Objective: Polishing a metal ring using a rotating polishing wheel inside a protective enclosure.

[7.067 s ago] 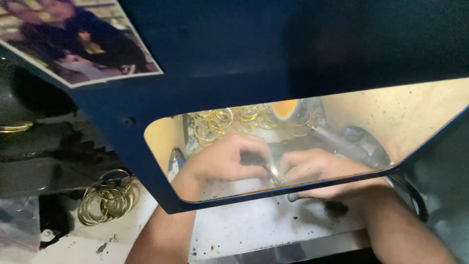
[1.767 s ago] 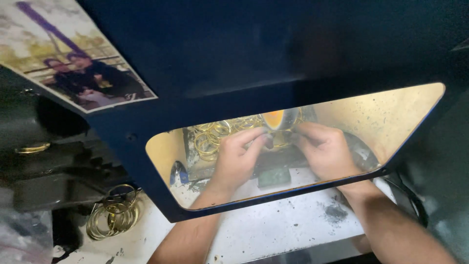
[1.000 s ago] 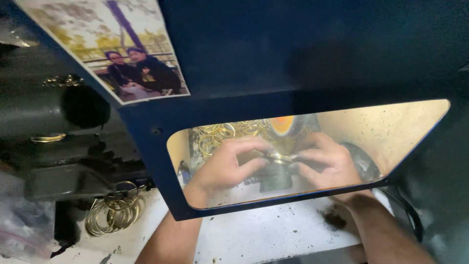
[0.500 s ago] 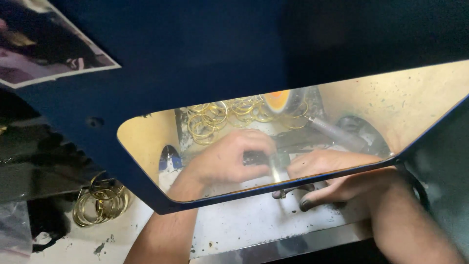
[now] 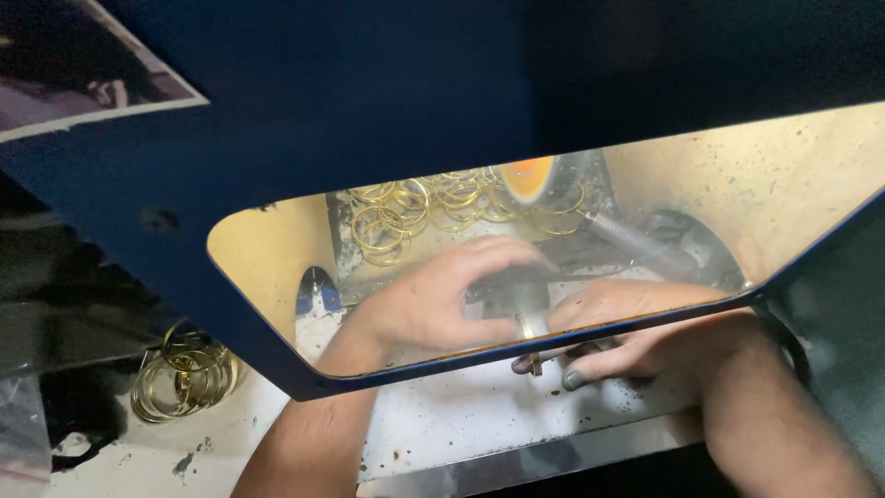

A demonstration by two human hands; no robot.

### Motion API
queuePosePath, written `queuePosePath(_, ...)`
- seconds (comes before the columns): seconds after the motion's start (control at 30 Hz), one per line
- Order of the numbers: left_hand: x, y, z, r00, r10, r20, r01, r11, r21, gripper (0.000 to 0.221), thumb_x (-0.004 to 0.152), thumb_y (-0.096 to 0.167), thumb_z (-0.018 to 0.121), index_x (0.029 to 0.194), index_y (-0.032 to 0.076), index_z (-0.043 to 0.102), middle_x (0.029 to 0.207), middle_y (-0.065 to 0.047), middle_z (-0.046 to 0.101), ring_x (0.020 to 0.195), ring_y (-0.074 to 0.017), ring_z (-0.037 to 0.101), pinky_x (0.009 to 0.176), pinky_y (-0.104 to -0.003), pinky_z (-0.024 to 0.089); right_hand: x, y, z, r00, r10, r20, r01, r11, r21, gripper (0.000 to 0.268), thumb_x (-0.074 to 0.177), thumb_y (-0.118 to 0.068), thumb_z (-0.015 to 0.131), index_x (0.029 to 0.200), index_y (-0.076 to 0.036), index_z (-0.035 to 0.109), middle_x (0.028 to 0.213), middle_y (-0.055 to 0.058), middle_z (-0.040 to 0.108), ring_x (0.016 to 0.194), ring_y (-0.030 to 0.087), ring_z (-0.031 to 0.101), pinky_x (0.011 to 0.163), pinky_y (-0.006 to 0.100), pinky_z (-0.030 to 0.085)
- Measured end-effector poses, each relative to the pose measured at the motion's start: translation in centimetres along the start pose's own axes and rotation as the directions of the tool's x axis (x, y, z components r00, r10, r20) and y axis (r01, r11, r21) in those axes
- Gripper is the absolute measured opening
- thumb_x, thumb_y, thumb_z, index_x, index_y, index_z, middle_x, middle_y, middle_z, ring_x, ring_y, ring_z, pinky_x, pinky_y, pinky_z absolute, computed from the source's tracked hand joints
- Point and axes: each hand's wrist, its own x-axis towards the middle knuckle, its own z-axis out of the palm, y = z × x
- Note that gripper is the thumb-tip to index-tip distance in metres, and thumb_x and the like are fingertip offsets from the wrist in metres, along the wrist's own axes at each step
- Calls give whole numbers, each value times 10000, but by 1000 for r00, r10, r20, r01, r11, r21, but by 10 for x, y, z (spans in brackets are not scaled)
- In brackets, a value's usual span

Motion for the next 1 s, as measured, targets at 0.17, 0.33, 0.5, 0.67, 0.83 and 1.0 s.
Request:
queuePosePath(0.17,1,-2,1,1000,12,-13,-12,1000,14,536,907,381,638,1346,80,571,1360,-119,616,1288,-279,585,1127,-434,442,0,1,1,999,-41,-3,41,999,-8,411,1025,-397,521,1285,-136,702,1070,77,727,952,211,719,825,322,539)
queuePosePath(0.33,2,4,-2,995,86,-44,-88,996,-29,408,929,337,642,1253,89,626,1280,-96,652,1234,-272,627,1109,-436,483,0,1,1,1000,-10,2,10,1000,-4,432,1026,-428,476,1227,-131,718,902,51,712,797,199,696,725,331,537)
queuePosePath(0.5,1,7,-5,994,98,-54,-104,987,-126,206,923,268,723,1040,101,749,1066,-67,759,1009,-206,735,980,-350,583,-3,9,-1,1000,-17,-14,16,997,-70,369,1009,-414,535,1189,-171,747,884,25,692,835,196,683,762,328,527)
queuePosePath(0.67,-1,4,-6,996,55,-65,-65,985,-158,129,871,205,791,957,116,757,968,-30,752,901,-155,715,899,-293,569,-9,11,-1,972,-43,-229,18,994,-110,367,961,-479,592,982,-158,770,896,11,628,804,160,654,720,297,504)
queuePosePath(0.83,0,2,-4,982,23,-190,-41,995,-93,84,842,159,819,893,113,769,887,-12,758,836,-141,715,852,-284,576,-8,10,2,871,-149,-468,33,968,-247,204,922,-340,695,1023,-181,774,1070,19,726,1005,181,722,909,343,532)
queuePosePath(1.0,1,10,-4,906,-62,-420,-21,982,-190,100,784,115,862,833,122,774,871,-35,781,878,-196,752,874,-358,575,-4,14,8,600,-201,-774,-36,960,-278,128,845,-52,747,967,-31,775,901,147,722,935,326,692,889,486,554)
